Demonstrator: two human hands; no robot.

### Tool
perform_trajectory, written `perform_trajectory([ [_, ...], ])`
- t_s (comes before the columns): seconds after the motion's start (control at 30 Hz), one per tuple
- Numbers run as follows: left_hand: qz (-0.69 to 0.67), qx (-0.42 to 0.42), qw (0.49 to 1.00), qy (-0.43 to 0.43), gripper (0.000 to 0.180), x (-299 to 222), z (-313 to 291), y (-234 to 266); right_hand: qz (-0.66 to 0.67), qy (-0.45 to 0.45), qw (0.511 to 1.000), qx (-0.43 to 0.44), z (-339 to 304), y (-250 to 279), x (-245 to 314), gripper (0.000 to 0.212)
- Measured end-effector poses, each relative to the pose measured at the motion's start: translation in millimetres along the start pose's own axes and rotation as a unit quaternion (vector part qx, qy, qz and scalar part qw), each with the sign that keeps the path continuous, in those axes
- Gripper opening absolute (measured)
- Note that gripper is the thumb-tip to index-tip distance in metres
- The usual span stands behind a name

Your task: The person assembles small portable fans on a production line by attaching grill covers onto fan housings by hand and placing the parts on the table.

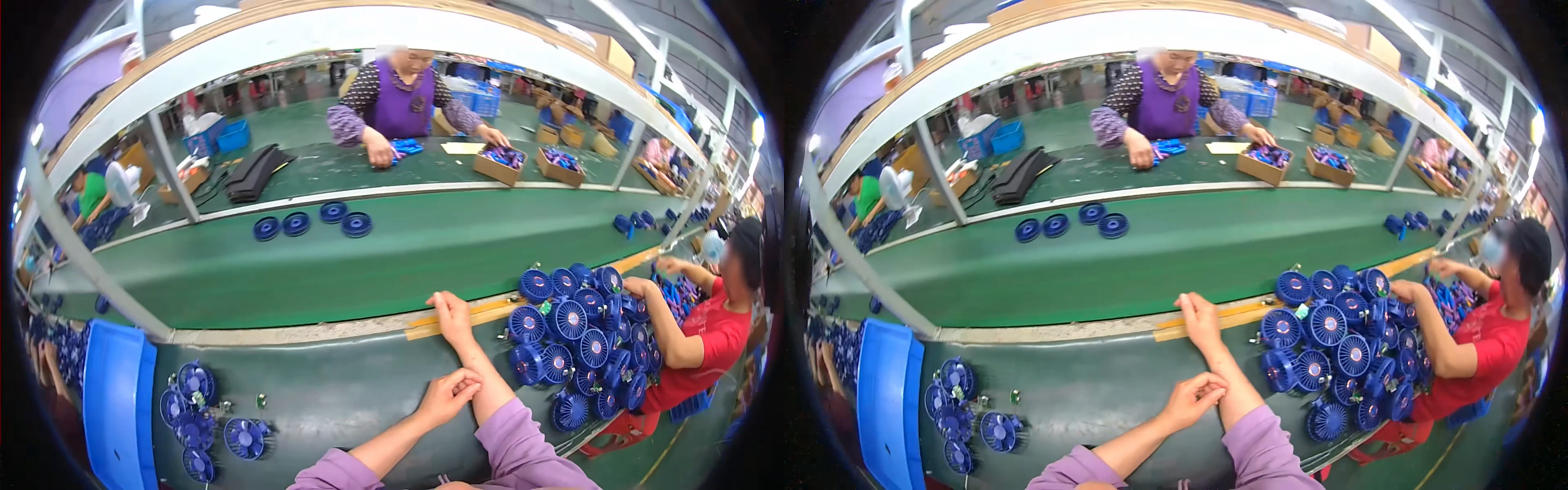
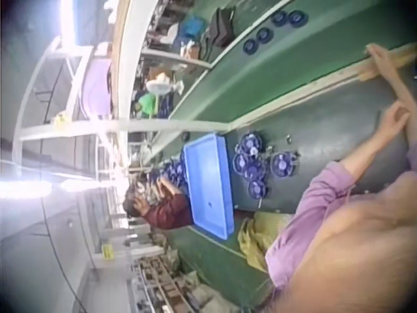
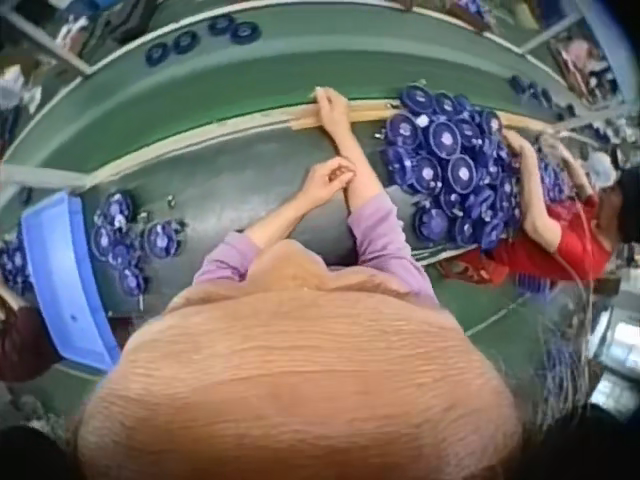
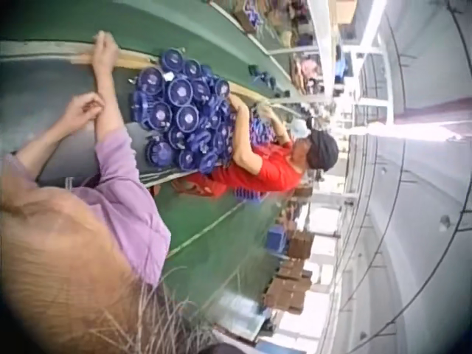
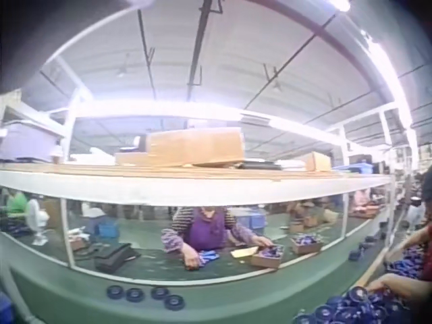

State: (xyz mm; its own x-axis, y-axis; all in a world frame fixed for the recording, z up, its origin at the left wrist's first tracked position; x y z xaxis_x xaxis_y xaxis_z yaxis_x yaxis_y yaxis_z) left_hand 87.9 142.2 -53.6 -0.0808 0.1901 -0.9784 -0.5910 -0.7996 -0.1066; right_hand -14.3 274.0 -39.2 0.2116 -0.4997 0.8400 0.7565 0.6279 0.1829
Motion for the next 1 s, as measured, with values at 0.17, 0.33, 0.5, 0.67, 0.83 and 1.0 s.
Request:
perform_trajectory([
  [0.17,0.095,0.022,0.994,-0.049,0.021,-31.1,-4.5,29.7,-0.050,-0.019,0.998,0.022,9.7,-15.3,8.6,0.026],
  [0.33,0.265,-0.085,0.953,-0.123,0.023,-41.8,-12.1,109.2,-0.149,0.082,0.972,0.160,53.9,-100.1,33.6,0.037],
  [0.5,0.170,-0.118,0.971,-0.119,0.018,-36.2,-9.6,111.6,-0.284,0.155,0.933,0.155,143.4,-184.6,-7.3,0.073],
  [0.67,0.160,-0.127,0.973,-0.106,0.016,-34.0,-11.8,116.9,-0.371,0.044,0.917,0.142,167.2,-242.0,-32.4,0.095],
  [0.83,0.148,-0.162,0.970,-0.107,0.010,-50.4,-10.4,124.3,-0.369,0.121,0.917,0.088,154.4,-254.2,-58.8,0.077],
  [1.0,0.210,-0.102,0.968,-0.089,0.014,-36.6,-4.0,126.2,-0.191,0.123,0.973,0.030,203.4,-267.4,-45.5,0.075],
])
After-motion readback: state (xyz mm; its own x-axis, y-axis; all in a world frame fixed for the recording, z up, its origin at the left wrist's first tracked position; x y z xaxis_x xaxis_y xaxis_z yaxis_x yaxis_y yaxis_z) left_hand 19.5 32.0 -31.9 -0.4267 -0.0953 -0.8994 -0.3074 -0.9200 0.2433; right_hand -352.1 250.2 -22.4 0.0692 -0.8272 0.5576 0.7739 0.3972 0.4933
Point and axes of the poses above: each hand's wrist, its own z-axis towards the middle knuckle, its own y-axis out of the back of the hand, x = y × z, the point moved 4 cm from there along z, towards the middle knuckle, and after that the axes turned 13 degrees about -x, right-handed, at the moved point
